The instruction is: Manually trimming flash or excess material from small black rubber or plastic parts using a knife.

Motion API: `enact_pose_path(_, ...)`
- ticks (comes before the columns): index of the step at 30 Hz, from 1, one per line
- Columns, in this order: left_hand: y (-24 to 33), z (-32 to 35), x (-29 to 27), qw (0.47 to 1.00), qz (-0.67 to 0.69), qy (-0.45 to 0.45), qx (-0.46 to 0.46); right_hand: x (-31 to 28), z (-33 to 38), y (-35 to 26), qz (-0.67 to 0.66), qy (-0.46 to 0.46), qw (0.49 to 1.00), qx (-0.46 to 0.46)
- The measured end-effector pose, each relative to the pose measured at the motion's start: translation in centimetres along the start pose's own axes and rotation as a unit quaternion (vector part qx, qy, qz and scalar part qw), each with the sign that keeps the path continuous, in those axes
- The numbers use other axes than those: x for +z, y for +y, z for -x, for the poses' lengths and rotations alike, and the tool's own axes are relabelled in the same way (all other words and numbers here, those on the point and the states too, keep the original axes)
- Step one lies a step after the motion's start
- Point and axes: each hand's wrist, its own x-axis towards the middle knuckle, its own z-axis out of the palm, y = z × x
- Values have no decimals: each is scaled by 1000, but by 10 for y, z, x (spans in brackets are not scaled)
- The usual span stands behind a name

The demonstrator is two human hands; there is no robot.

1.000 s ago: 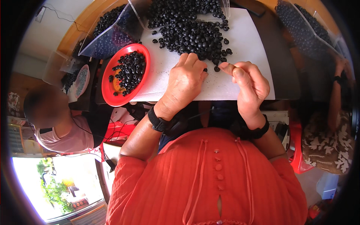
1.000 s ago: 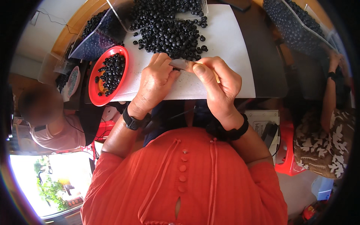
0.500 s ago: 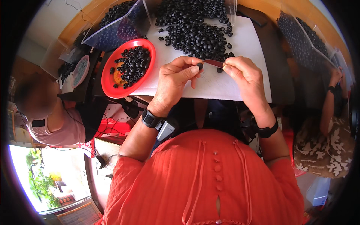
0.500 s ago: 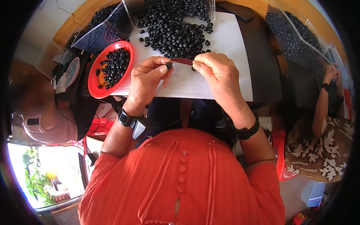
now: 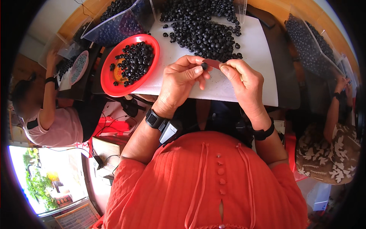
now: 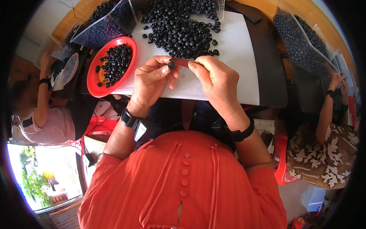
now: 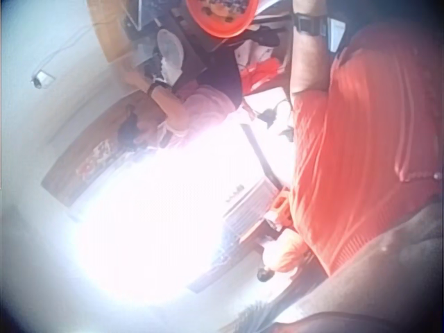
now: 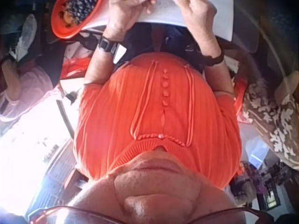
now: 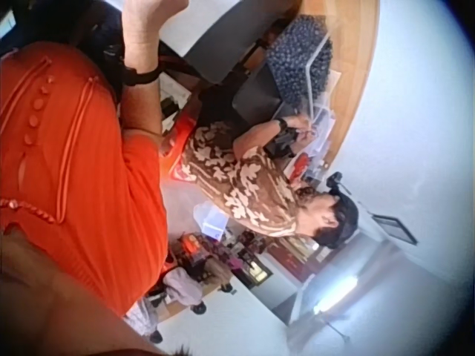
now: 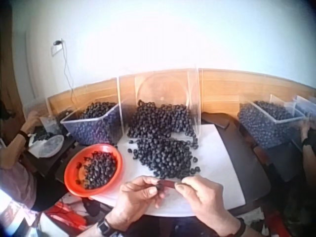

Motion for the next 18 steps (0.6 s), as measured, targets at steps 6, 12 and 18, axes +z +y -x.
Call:
enact_pose_path(6,-1,0,-1,1000,12,-4,14,1,1,3,13,3,1000,-15)
enact_pose_path(12,1,1,2,1000,2,-6,0,1,4,5,-10,39,999,-16)
enact_pose_path(18,0,3,2,1000,-23,4,4,-3,3,-3,-5,-7,1000,29)
